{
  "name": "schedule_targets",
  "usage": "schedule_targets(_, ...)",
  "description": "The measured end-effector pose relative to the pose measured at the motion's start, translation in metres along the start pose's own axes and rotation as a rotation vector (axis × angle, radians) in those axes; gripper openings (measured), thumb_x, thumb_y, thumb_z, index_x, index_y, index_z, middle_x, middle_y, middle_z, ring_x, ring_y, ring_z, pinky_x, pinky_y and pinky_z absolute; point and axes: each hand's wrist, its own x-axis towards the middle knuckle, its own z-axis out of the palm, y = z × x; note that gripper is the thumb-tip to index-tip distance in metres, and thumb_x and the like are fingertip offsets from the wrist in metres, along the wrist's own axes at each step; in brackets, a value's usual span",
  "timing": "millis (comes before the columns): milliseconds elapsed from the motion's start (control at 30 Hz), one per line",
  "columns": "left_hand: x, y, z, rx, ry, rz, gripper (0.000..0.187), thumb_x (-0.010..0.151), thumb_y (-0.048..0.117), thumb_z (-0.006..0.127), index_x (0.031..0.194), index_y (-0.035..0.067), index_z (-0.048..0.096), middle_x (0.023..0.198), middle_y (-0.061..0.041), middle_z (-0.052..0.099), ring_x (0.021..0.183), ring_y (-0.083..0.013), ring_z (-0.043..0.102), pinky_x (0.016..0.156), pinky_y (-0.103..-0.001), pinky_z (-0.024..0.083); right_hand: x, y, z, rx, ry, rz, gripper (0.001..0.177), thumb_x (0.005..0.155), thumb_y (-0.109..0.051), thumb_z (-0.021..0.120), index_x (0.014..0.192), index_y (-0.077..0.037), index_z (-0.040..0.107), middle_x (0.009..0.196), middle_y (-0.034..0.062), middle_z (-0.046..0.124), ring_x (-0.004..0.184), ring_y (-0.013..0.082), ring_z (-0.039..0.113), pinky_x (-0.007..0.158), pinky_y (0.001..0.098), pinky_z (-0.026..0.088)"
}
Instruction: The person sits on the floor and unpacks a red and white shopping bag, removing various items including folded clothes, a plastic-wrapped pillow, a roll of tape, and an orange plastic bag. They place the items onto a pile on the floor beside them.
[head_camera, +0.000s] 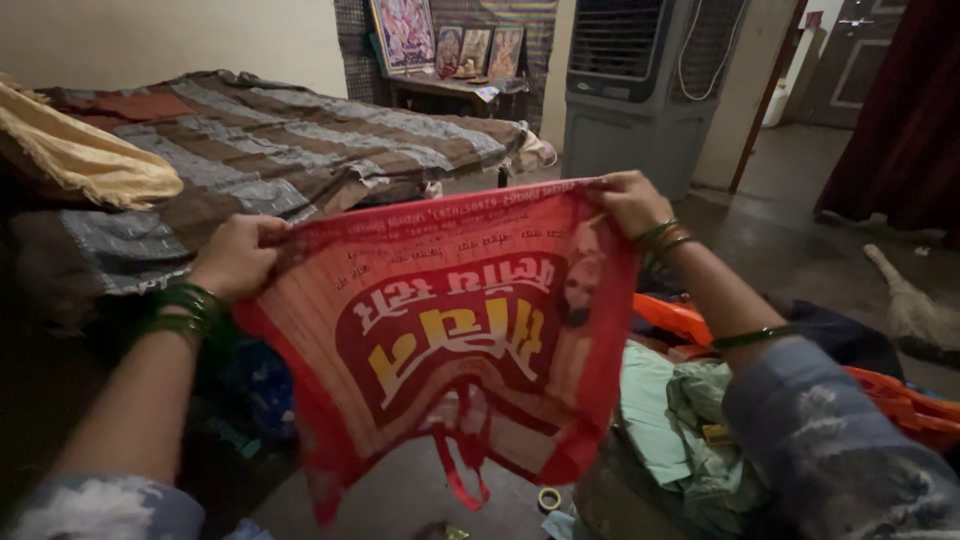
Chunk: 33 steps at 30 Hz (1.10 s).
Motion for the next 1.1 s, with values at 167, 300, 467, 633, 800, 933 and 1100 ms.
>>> schedule_targets(167, 0.044, -0.055, -0.002, -0.196, -0.166, -0.070, 0.019, 0.093, 0.015, 0.068, 0.104, 0.006, 0.080, 0.093, -0.016, 0.080, 0.082, -0.0242, 0.074, 0.076, -0.038, 0.054, 0.000, -0.023, -0.029, -0.195, -0.203, -0.109, 0.058, 0.058, -0.047, 0.089, 0.104, -0.010, 0.082, 0.085, 0.0047, 0.080, 0.076, 0.0203, 0.076, 0.073, 0.0389, 0.061)
schedule_targets(300, 0.041, -0.072, 0.025, -0.076, -0.029, -0.286, 0.032, 0.089, 0.024, 0.068, 0.112, 0.006, 0.080, 0.100, -0.019, 0.078, 0.091, -0.0303, 0.076, 0.084, -0.042, 0.056, -0.013, -0.030, 0.017, -0.758, 0.064, -0.187, 0.074, 0.073, -0.054, 0.081, 0.135, -0.016, 0.065, 0.128, 0.0107, 0.068, 0.122, 0.0301, 0.062, 0.106, 0.0521, 0.047)
schedule_targets(467, -0.042, -0.061, 0.094, 0.820, 0.093, -0.694, 0.075, 0.074, 0.061, 0.076, 0.127, 0.009, 0.065, 0.136, -0.024, 0.056, 0.132, -0.0431, 0.046, 0.105, -0.059, 0.038, -0.014, 0.000, 0.118, -0.614, 0.196, -0.622, 0.123, 0.060, -0.062, 0.082, 0.154, -0.004, 0.027, 0.162, 0.0188, 0.015, 0.149, 0.0394, 0.019, 0.116, 0.0602, 0.014)
schedule_targets(633, -0.106, -0.038, 0.144, 0.819, -0.121, -0.440, 0.060, 0.084, 0.063, 0.069, 0.114, 0.012, 0.075, 0.129, -0.019, 0.067, 0.130, -0.0408, 0.055, 0.100, -0.052, 0.048, -0.064, 0.022, 0.177, -0.413, -0.444, -0.292, 0.077, 0.073, -0.057, 0.077, 0.137, -0.018, 0.062, 0.142, 0.0096, 0.063, 0.134, 0.0300, 0.058, 0.111, 0.0448, 0.048)
schedule_targets(800, -0.205, 0.038, 0.249, 0.267, -0.762, -0.213, 0.056, 0.096, 0.063, 0.056, 0.113, 0.012, 0.069, 0.110, -0.016, 0.071, 0.102, -0.0320, 0.070, 0.087, -0.048, 0.058, -0.151, 0.048, 0.244, -0.433, -0.916, -0.389, 0.081, 0.060, -0.042, 0.087, 0.136, -0.028, 0.063, 0.139, 0.0025, 0.067, 0.131, 0.0249, 0.061, 0.115, 0.0429, 0.048)
schedule_targets(933, -0.297, 0.047, 0.311, 0.314, -1.096, -0.031, 0.042, 0.089, 0.047, 0.062, 0.107, 0.011, 0.073, 0.107, -0.017, 0.072, 0.101, -0.0322, 0.072, 0.087, -0.047, 0.058, -0.213, 0.103, 0.309, -0.811, -0.645, -0.617, 0.121, 0.039, -0.024, 0.101, 0.150, -0.035, 0.053, 0.155, 0.0087, 0.044, 0.141, 0.0346, 0.040, 0.115, 0.0717, 0.017)
schedule_targets(1100, -0.276, -0.015, 0.333, 0.372, -0.904, -0.149, 0.027, 0.080, 0.027, 0.069, 0.100, 0.011, 0.079, 0.103, -0.017, 0.074, 0.101, -0.0325, 0.073, 0.087, -0.045, 0.059, -0.182, 0.152, 0.285, -0.823, -0.683, -0.107, 0.032, 0.092, -0.042, 0.063, 0.118, -0.025, 0.073, 0.117, 0.0083, 0.074, 0.115, 0.0300, 0.069, 0.112, 0.0553, 0.040)
